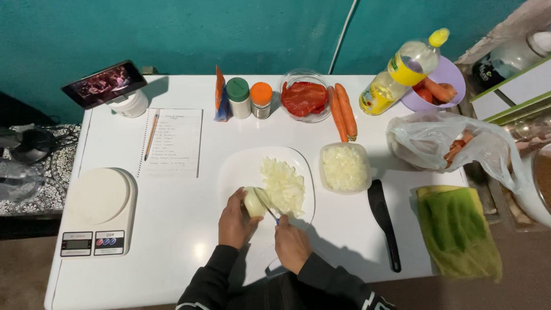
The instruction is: Chopping onions on a plate using a small knife as part of food preparation.
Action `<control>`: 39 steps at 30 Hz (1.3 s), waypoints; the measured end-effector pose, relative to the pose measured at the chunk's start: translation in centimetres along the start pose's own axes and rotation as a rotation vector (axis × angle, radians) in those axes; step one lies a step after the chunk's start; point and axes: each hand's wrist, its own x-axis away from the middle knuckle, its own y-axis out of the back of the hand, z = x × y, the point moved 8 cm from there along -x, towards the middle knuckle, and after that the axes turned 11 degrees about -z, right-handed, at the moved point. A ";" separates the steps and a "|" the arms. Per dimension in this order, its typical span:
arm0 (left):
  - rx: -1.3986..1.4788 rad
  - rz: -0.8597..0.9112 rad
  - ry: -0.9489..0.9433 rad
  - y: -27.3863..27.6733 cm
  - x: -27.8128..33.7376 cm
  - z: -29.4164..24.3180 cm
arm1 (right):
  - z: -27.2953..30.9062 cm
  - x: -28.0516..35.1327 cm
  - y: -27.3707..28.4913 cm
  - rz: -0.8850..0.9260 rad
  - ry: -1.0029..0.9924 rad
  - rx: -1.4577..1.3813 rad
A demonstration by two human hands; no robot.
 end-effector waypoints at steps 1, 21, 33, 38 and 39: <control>-0.002 -0.001 0.002 -0.1 0.0 0.0 | 0.2 0.0 0.0 0.002 0.001 -0.001; -0.043 -0.076 -0.139 0.1 0.5 -0.3 | 1.4 -0.5 -0.2 0.016 -0.010 0.163; -0.065 -0.089 -0.111 0.1 0.3 -0.7 | 1.2 -1.0 -2.0 0.023 -0.038 0.210; -0.056 -0.119 -0.179 0.2 0.5 -0.7 | -0.1 -3.8 -4.5 0.040 0.029 0.111; -0.062 -0.134 -0.200 0.2 0.6 -0.9 | -0.7 -4.4 -5.3 0.032 0.052 0.071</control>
